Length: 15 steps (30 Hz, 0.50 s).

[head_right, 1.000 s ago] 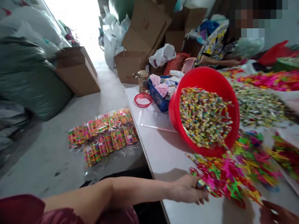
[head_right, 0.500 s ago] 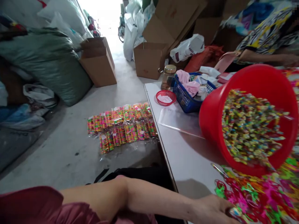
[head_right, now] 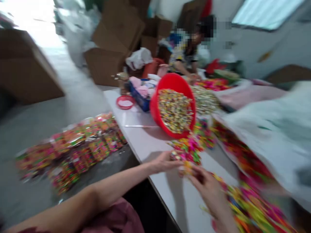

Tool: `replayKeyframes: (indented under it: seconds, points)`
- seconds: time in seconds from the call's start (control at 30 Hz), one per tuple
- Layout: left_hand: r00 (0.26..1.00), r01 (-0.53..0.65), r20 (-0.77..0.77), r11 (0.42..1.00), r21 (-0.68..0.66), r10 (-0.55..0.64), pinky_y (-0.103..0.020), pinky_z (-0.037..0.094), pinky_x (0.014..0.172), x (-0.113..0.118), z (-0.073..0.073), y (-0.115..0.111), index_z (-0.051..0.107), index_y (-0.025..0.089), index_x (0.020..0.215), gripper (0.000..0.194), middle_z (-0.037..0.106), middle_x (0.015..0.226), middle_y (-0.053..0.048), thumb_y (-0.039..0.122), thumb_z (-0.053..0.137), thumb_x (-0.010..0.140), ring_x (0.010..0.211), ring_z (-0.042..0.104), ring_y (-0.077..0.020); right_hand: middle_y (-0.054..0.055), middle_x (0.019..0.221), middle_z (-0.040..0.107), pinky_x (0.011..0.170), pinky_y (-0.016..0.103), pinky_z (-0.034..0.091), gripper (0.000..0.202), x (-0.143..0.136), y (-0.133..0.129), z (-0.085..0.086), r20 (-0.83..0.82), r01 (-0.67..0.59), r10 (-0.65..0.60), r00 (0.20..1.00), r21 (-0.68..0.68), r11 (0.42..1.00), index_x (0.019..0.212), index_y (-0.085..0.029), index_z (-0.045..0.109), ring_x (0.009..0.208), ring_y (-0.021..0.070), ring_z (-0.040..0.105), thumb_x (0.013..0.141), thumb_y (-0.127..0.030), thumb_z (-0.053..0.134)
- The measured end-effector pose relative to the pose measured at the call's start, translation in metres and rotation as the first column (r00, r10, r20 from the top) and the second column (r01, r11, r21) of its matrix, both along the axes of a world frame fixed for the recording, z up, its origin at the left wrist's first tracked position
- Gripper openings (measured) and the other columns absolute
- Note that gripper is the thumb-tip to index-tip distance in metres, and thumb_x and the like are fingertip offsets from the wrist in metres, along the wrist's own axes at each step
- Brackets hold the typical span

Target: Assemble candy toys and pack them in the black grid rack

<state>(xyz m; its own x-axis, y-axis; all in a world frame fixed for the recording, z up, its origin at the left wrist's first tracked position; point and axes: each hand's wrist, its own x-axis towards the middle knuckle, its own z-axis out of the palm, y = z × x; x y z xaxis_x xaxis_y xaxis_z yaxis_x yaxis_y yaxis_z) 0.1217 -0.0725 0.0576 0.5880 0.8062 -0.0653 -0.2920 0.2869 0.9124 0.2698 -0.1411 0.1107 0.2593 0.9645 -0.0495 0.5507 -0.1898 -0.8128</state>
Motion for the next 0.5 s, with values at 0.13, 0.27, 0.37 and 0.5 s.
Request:
replayKeyframes:
  seconds: [0.13,0.27,0.37,0.5]
  points:
    - [0.982,0.186,0.036,0.979,-0.078,-0.184,-0.016,0.026,0.044,-0.001,-0.004,-0.007,0.057,0.009,0.074,0.026,0.046,0.051,0.007,0.032,0.069,0.067,0.043,0.034,-0.0023,0.004,0.076,0.065,0.062,0.028,0.046,0.035,0.012,-0.009,-0.021,-0.491,-0.158,0.08,0.868,-0.119,0.98,0.096,-0.017,0.067,0.067,0.0148,0.057,0.066,-0.036,0.068]
    - [0.995,0.091,0.047,0.982,-0.167,-0.084,-0.017,0.019,0.038,0.015,-0.017,-0.021,0.047,0.015,0.065,0.032,0.036,0.044,0.01,0.039,0.068,0.068,0.037,0.026,-0.002,0.006,0.092,0.064,0.069,0.028,0.047,0.037,0.01,-0.024,-0.036,-0.583,0.031,-0.069,0.809,-0.074,0.997,0.103,-0.018,0.062,0.073,0.0141,0.058,0.072,-0.039,0.064]
    - [0.997,-0.035,0.055,0.957,-0.288,0.053,-0.017,0.017,0.037,0.031,-0.019,-0.031,0.045,0.016,0.063,0.036,0.037,0.045,0.009,0.041,0.07,0.065,0.037,0.026,-0.002,0.006,0.092,0.064,0.071,0.03,0.048,0.039,0.003,-0.037,-0.045,-0.474,0.173,-0.152,0.867,-0.001,0.985,0.104,-0.019,0.059,0.079,0.0171,0.058,0.072,-0.042,0.064]
    - [0.999,-0.017,0.037,0.963,-0.269,0.028,-0.017,0.019,0.039,0.045,-0.021,-0.038,0.051,0.013,0.064,0.035,0.041,0.047,0.007,0.041,0.071,0.064,0.04,0.031,-0.0028,0.001,0.069,0.06,0.059,0.027,0.046,0.027,-0.006,-0.041,-0.056,-0.334,0.293,-0.268,0.903,0.026,0.956,0.078,-0.019,0.057,0.064,0.016,0.055,0.072,-0.046,0.061]
